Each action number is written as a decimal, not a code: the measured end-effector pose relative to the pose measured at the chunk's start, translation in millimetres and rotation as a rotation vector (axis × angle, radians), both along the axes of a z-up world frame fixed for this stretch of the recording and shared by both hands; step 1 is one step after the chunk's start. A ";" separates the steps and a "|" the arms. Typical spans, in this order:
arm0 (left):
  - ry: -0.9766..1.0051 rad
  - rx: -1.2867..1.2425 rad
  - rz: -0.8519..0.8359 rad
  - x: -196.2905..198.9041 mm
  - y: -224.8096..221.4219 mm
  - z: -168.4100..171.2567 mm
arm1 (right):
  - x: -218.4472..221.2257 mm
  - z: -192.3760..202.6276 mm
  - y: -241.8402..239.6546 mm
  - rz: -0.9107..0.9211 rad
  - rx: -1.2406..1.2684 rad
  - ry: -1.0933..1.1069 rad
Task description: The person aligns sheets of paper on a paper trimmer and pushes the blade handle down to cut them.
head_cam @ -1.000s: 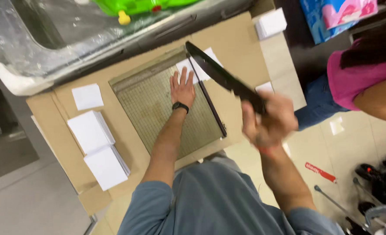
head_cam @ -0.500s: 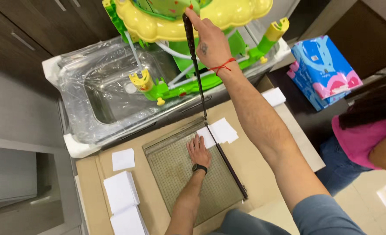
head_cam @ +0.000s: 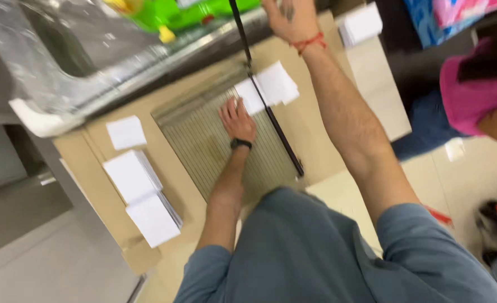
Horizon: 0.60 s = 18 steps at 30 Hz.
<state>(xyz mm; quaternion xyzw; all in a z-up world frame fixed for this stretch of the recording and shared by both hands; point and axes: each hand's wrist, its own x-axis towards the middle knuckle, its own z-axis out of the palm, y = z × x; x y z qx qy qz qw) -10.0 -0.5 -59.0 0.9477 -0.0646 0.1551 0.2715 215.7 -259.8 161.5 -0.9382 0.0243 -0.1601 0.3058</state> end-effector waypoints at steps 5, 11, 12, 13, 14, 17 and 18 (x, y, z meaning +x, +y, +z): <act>0.041 0.098 -0.062 -4.2 -2.8 9.9 | -163.6 -178.0 -29.0 0.096 0.230 0.443; 0.056 0.231 -0.187 -3.3 -3.6 -4.8 | -232.4 -266.1 6.7 -0.187 0.686 0.626; 0.040 0.265 -0.205 -2.0 -2.6 -11.2 | -234.6 -278.6 8.3 -0.243 0.856 0.563; 0.049 0.268 -0.204 -2.3 -4.5 -1.8 | -231.2 -265.9 -3.7 -0.243 0.858 0.572; 0.067 0.204 -0.209 -2.4 -6.1 8.2 | -227.4 -252.8 -15.4 -0.247 0.808 0.533; 0.096 0.146 -0.213 0.7 -9.8 17.1 | -208.2 -224.1 -46.8 -0.231 0.754 0.516; 0.109 0.147 -0.221 0.5 -10.2 16.7 | -202.7 -216.6 -56.2 -0.219 0.749 0.535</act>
